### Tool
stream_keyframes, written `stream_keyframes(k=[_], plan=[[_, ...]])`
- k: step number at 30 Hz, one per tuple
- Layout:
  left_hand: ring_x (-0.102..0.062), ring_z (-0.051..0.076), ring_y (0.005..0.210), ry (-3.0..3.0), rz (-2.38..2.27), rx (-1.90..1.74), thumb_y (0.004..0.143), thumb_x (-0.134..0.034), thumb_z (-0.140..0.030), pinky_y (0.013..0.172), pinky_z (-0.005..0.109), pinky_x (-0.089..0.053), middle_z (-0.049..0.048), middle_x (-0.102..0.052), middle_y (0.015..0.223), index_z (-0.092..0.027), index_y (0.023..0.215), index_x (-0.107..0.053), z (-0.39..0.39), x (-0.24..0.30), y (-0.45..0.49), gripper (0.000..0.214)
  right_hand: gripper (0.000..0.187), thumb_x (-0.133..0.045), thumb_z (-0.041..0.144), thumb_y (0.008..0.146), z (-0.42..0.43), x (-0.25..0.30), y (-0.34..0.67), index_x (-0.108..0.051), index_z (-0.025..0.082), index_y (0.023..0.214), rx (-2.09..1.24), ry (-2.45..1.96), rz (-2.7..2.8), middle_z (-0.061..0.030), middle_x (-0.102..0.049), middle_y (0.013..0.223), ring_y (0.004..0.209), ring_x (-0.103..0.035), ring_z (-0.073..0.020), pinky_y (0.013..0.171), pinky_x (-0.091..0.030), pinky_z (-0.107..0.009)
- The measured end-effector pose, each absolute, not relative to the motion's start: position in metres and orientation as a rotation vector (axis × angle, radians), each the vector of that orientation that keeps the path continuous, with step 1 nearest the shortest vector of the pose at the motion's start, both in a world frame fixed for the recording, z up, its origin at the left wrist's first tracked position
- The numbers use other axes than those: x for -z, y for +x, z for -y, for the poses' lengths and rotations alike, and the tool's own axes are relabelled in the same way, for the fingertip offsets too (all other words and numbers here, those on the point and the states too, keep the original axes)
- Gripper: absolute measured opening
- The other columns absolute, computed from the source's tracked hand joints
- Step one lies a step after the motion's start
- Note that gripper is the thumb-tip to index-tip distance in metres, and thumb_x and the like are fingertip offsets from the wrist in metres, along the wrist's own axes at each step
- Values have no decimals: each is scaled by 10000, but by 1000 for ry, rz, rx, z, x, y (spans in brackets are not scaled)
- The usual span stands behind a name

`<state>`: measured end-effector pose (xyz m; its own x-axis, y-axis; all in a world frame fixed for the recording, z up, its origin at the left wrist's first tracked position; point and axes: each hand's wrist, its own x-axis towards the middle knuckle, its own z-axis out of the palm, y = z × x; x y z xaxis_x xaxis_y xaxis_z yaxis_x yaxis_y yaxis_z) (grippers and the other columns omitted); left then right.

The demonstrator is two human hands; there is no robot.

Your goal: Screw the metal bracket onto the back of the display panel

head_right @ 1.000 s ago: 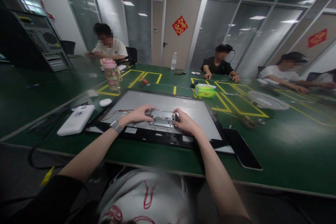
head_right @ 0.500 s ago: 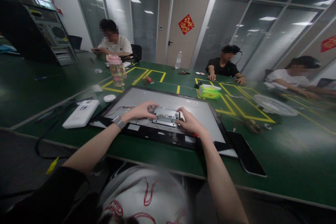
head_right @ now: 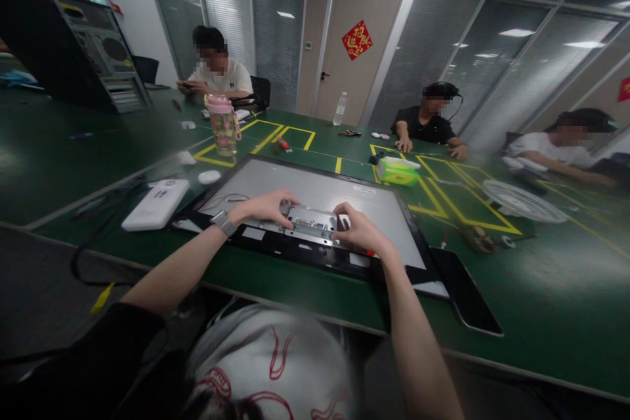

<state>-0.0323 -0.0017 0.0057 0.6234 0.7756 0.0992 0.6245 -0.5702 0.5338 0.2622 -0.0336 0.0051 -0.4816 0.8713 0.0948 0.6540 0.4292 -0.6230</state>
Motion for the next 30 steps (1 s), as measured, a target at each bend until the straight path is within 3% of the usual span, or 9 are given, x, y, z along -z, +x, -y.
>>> stream_keyframes(k=[12,20,30], plan=[[-530,231,1008,2452,-1082,-521,600,-796,-396,864,291,-417,67,-548,1116,-164,1174,-598,4,-8,-30,650,457,-695,295,681,38,-9,259,-482,214,1077,-613,-1306,2295,-40,-566,1129,1059,-547,-237,927,-418,-343],[-532,240,1019,2443,-1032,-561,592,-793,-468,877,305,-415,61,-549,1105,-182,1133,-608,5,-12,-31,639,483,-717,289,648,41,-12,260,-482,223,1065,-699,-1329,2304,-31,-580,1109,1011,-563,-235,879,-439,-341],[-530,243,992,2472,-1056,-430,569,-802,-429,838,298,-418,68,-557,1084,-159,1127,-587,4,-5,-29,657,492,-704,263,639,46,-13,255,-492,208,1079,-701,-1391,2310,-9,-582,981,869,-552,-196,788,-436,-310]])
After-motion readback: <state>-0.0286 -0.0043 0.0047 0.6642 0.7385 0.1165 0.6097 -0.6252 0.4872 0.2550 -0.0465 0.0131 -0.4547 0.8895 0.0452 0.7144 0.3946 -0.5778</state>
